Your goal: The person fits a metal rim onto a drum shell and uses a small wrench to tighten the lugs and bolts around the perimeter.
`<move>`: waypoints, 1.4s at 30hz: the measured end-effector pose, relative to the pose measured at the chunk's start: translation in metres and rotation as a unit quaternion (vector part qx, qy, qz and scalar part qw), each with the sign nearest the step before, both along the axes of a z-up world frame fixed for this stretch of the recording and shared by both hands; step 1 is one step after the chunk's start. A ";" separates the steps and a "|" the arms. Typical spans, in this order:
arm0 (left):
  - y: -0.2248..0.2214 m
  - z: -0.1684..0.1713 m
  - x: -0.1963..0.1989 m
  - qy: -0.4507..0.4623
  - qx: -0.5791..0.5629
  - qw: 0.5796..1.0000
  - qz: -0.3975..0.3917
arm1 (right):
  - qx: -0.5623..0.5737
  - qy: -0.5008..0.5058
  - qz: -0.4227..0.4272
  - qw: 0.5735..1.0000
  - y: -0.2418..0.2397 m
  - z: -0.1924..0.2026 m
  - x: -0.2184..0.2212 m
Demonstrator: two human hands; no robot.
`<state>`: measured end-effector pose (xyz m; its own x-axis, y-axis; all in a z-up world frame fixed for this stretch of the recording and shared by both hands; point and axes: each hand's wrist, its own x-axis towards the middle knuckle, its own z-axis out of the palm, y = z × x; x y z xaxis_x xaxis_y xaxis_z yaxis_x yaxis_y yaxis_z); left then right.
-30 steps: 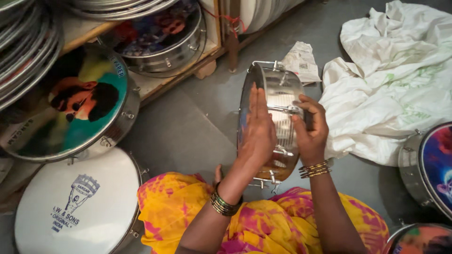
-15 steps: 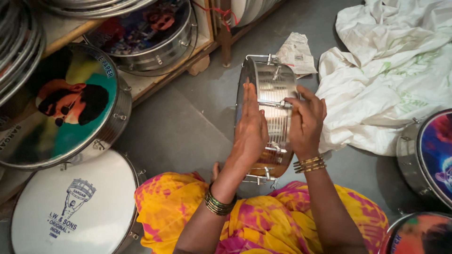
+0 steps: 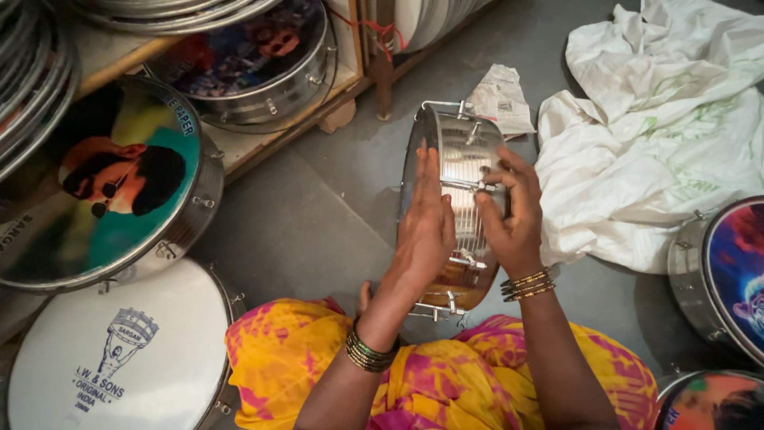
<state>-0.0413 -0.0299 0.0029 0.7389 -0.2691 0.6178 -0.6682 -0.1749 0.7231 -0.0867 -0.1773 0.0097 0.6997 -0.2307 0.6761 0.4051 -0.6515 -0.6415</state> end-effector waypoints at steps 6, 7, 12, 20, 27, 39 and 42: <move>0.003 -0.002 0.002 0.013 -0.004 1.000 -0.022 | -0.052 0.038 -0.057 0.996 -0.004 -0.005 0.002; 0.003 -0.002 0.002 0.018 -0.003 1.000 -0.025 | -0.007 0.046 -0.045 0.998 -0.004 -0.005 0.002; 0.003 -0.002 0.003 0.010 -0.008 1.000 -0.027 | 0.031 -0.032 0.023 0.999 -0.001 -0.008 0.001; 0.000 -0.004 0.004 0.001 -0.009 0.999 -0.031 | 0.025 -0.018 0.000 1.000 -0.006 -0.012 -0.003; 0.001 0.003 0.000 0.065 -0.022 0.997 -0.041 | -0.013 0.022 -0.059 0.998 -0.005 -0.010 -0.004; 0.000 0.000 0.000 0.050 -0.030 0.998 -0.032 | -0.044 -0.006 -0.071 0.996 -0.001 -0.002 -0.003; -0.002 -0.005 0.001 0.046 -0.026 0.998 -0.031 | -0.076 -0.006 -0.096 0.992 -0.001 -0.001 -0.003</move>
<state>-0.0400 -0.0316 -0.0018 0.7756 -0.2851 0.5632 -0.6077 -0.0957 0.7884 -0.0898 -0.1779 0.0086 0.6444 -0.2543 0.7212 0.2711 -0.8059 -0.5263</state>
